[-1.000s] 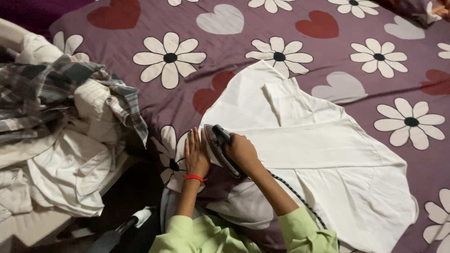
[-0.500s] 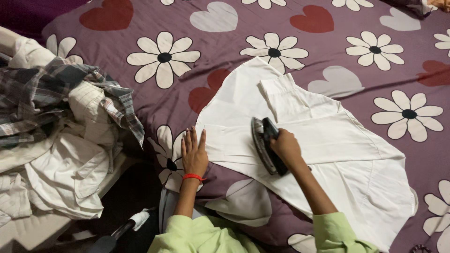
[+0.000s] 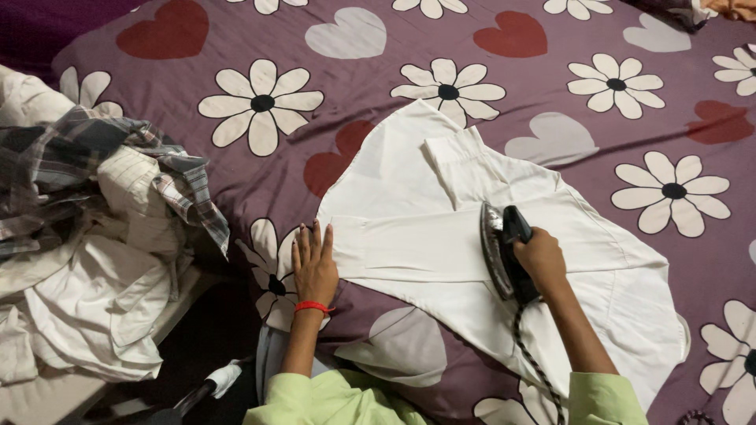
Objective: The person irons a white shirt laid out on a bed. They use an iron to smooth the sleeves, body, and collar, adjusting the shirt's position as needed.
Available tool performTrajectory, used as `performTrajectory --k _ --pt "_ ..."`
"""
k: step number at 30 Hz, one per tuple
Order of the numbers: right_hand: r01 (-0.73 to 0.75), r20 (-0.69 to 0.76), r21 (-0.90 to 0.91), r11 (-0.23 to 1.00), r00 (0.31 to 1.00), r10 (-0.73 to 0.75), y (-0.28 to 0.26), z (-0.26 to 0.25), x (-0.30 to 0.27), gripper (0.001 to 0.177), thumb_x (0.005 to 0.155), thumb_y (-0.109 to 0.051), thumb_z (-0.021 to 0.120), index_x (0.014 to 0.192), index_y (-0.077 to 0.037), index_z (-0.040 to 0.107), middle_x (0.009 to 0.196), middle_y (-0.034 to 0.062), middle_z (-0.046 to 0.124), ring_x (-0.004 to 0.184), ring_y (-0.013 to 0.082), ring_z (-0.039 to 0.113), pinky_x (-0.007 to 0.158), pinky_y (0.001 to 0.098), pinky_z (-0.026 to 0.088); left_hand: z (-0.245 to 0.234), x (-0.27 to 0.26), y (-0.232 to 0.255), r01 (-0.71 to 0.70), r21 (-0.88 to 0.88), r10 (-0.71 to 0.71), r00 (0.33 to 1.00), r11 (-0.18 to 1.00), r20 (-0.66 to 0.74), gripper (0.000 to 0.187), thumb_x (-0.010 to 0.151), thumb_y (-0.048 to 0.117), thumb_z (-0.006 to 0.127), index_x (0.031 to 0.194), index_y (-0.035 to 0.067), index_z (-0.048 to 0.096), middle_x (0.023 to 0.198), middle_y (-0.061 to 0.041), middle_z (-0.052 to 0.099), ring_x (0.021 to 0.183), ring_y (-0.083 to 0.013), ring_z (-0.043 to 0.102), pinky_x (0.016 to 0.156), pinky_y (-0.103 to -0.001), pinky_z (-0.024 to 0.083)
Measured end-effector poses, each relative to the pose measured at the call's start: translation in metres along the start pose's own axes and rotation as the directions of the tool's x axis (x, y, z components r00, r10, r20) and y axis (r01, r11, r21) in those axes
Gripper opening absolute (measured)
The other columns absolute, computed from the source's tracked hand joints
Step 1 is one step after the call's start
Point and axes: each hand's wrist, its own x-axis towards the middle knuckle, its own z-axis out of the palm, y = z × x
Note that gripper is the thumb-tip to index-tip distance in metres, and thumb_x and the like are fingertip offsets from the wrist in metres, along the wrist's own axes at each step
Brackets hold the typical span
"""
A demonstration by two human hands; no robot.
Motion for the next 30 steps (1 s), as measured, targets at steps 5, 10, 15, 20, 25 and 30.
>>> performTrajectory --k 5,10,15,20,25,30 --pt "-0.038 -0.038 0.005 0.999 0.999 0.039 0.027 -0.012 0.010 0.036 0.087 -0.030 0.072 0.108 -0.001 0.075 0.098 0.0276 0.074 0.093 0.0464 0.072 0.083 0.0523 0.057 0.000 0.000 0.000 -0.005 -0.055 0.005 1.000 0.998 -0.010 0.072 0.092 0.010 0.052 0.161 0.016 0.033 0.169 -0.011 0.027 0.157 -0.0353 0.020 0.126 -0.051 0.015" --pt "-0.101 -0.070 -0.002 0.995 0.992 0.100 0.066 -0.017 0.034 0.038 0.087 -0.030 0.073 0.108 0.001 0.075 0.100 0.0290 0.074 0.095 0.0471 0.072 0.084 0.0535 0.056 -0.001 0.000 -0.001 0.000 0.016 -0.001 1.000 1.000 0.025 0.075 0.090 0.010 0.052 0.162 0.018 0.032 0.170 -0.009 0.026 0.157 -0.0338 0.020 0.126 -0.049 0.016" --pt "-0.145 -0.182 0.033 0.989 0.972 0.148 0.126 -0.026 0.051 0.041 0.086 -0.028 0.072 0.109 0.006 0.073 0.101 0.0329 0.073 0.096 0.0492 0.071 0.085 0.0542 0.056 0.000 0.000 -0.001 -0.008 -0.008 0.008 1.000 1.000 -0.008 0.073 0.091 0.011 0.052 0.161 0.018 0.033 0.169 -0.008 0.027 0.157 -0.0342 0.021 0.126 -0.050 0.016" --pt "-0.277 -0.172 0.092 0.957 0.942 0.289 0.156 -0.034 0.065 0.039 0.084 -0.025 0.069 0.107 0.007 0.074 0.101 0.0341 0.073 0.097 0.0490 0.072 0.086 0.0539 0.056 -0.003 -0.001 -0.001 0.003 0.041 -0.003 1.000 0.999 -0.004 0.074 0.088 0.009 0.053 0.160 0.020 0.036 0.169 -0.007 0.030 0.157 -0.0328 0.023 0.127 -0.048 0.019" --pt "-0.205 -0.245 0.036 0.978 0.947 0.208 0.168 -0.020 0.077 0.040 0.084 -0.026 0.070 0.104 0.009 0.074 0.099 0.0342 0.072 0.095 0.0481 0.071 0.085 0.0524 0.055 -0.005 0.001 0.004 0.006 -0.029 -0.007 0.999 1.000 -0.045 0.071 0.090 0.010 0.053 0.159 0.017 0.040 0.166 -0.009 0.035 0.155 -0.0321 0.026 0.125 -0.051 0.020" --pt "-0.244 -0.060 0.241 0.939 0.962 0.265 0.169 -0.009 0.077 0.036 0.082 -0.021 0.065 0.096 0.012 0.070 0.076 0.0284 0.071 0.062 0.0375 0.071 0.060 0.0475 0.056 -0.014 0.013 0.037 0.123 0.056 -0.125 0.991 0.991 0.037 0.064 0.089 0.016 0.056 0.152 0.015 0.045 0.161 -0.010 0.037 0.153 -0.0299 0.027 0.122 -0.060 0.017"
